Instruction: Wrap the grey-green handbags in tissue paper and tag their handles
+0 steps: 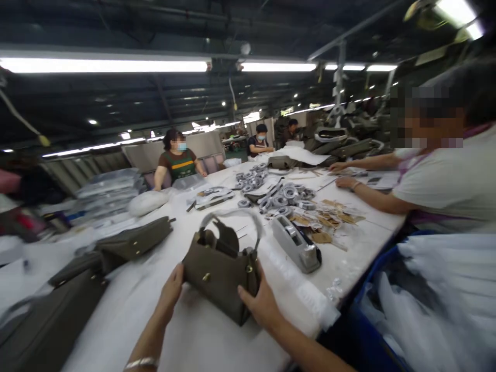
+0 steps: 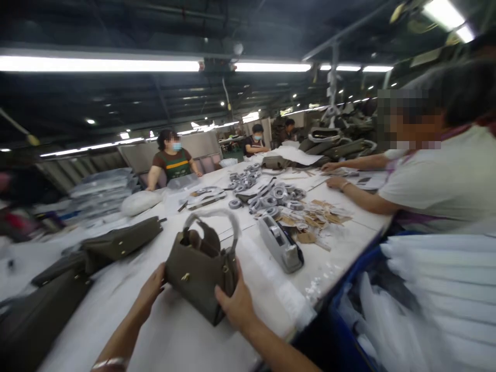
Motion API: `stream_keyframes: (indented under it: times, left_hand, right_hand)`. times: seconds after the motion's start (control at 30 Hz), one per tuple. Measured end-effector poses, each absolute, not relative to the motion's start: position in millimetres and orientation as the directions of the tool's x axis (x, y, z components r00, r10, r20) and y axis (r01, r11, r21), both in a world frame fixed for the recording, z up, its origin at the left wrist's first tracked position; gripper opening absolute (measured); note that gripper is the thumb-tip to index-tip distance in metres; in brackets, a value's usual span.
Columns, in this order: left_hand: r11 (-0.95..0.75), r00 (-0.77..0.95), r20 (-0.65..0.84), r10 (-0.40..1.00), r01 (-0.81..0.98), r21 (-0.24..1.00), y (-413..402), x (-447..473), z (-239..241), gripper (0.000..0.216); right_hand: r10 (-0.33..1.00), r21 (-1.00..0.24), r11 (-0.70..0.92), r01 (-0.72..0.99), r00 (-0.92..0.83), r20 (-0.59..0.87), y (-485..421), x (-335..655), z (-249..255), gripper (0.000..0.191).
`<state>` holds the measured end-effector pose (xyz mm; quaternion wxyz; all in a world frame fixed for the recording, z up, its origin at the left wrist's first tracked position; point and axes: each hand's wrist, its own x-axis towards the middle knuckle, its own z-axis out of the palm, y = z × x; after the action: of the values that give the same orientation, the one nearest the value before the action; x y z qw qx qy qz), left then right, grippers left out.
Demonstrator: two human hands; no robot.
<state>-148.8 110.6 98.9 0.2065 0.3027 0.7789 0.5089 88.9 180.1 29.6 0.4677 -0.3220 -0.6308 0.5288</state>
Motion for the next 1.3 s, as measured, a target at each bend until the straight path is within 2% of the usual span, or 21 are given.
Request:
stream_keyframes:
  times: [0.1, 0.2, 0.3, 0.43, 0.5, 0.53, 0.6, 0.67, 0.7, 0.77, 0.87, 0.97, 1.07, 1.13, 1.3]
  left_hand:
    - [0.263, -0.759, -0.071, 0.647, 0.134, 0.955, 114.2, -148.1, 94.3, 0.066]
    - [0.153, -0.77, -0.019, 0.638, 0.102, 0.983, 100.1, -140.3, 102.1, 0.065]
    - [0.082, -0.774, 0.034, 0.632, 0.111, 0.99, 67.0, -122.9, 117.6, 0.056]
    - [0.057, -0.745, 0.033, 0.667, 0.094, 0.994, 12.8, -98.8, 135.4, 0.047]
    - [0.066, -0.735, 0.042, 0.676, 0.117, 0.991, -7.4, -87.7, 137.1, 0.043]
    - [0.083, -0.746, 0.051, 0.664, 0.141, 0.986, -14.6, -82.3, 135.4, 0.041]
    - [0.141, -0.782, 0.071, 0.619, 0.2, 0.97, -23.7, -72.5, 127.9, 0.036]
    - [0.188, -0.801, 0.111, 0.588, 0.268, 0.945, -27.2, -63.8, 118.3, 0.03]
    - [0.202, -0.794, 0.149, 0.589, 0.323, 0.924, -27.4, -59.8, 114.1, 0.027]
    - [0.21, -0.72, 0.255, 0.645, 0.488, 0.847, -24.6, -52.9, 108.5, 0.024]
    - [0.142, -0.426, 0.358, 0.831, 0.784, 0.604, -11.0, -46.0, 105.7, 0.035]
    - [0.012, -0.105, 0.265, 0.958, 0.944, 0.331, 12.4, -44.7, 103.1, 0.068]
    - [-0.03, 0.005, 0.16, 0.987, 0.988, 0.152, 34.3, -47.5, 96.9, 0.093]
    - [-0.025, 0.009, 0.143, 0.99, 0.994, 0.109, 41.5, -49.7, 89.6, 0.09]
    - [-0.036, 0.022, 0.226, 0.974, 0.998, 0.058, 31.4, -47.5, 56.0, 0.05]
  right_hand:
    - [0.91, -0.969, 0.211, -0.126, -0.336, 0.242, 196.0, 95.8, 42.9, 0.08]
    - [0.907, -0.977, 0.124, -0.171, -0.379, 0.182, 205.6, 114.8, 58.4, 0.071]
    - [0.859, -0.984, 0.016, -0.175, -0.502, 0.103, 211.1, 141.7, 72.1, 0.069]
    - [0.762, -0.994, -0.106, -0.026, -0.645, -0.065, 226.1, 165.3, 77.8, 0.066]
    - [0.795, -0.99, -0.001, 0.14, -0.601, -0.086, 235.8, 169.5, 75.4, 0.073]
    - [0.832, -0.968, 0.109, 0.225, -0.553, -0.035, 239.5, 170.6, 74.2, 0.079]
    - [0.85, -0.856, 0.38, 0.351, -0.498, 0.173, 242.2, 173.1, 73.7, 0.083]
    - [0.732, -0.7, 0.621, 0.352, -0.579, 0.358, 237.8, 176.4, 77.3, 0.072]
    - [0.636, -0.624, 0.717, 0.309, -0.657, 0.405, 233.6, 177.8, 80.2, 0.064]
    - [0.424, -0.485, 0.851, 0.201, -0.807, 0.41, 223.9, 177.7, 86.5, 0.056]
    - [0.188, -0.297, 0.951, 0.085, -0.923, 0.337, 214.6, 167.2, 91.9, 0.067]
    - [0.085, -0.213, 0.977, 0.029, -0.963, 0.257, 215.5, 150.7, 90.9, 0.079]
    - [0.045, -0.186, 0.982, 0.007, -0.979, 0.2, 218.9, 138.8, 86.1, 0.081]
    - [0.052, -0.162, 0.986, 0.023, -0.982, 0.179, 218.9, 135.8, 80.4, 0.078]
    - [0.064, -0.072, 0.996, 0.052, -0.984, 0.168, 210.6, 141.8, 49.8, 0.07]
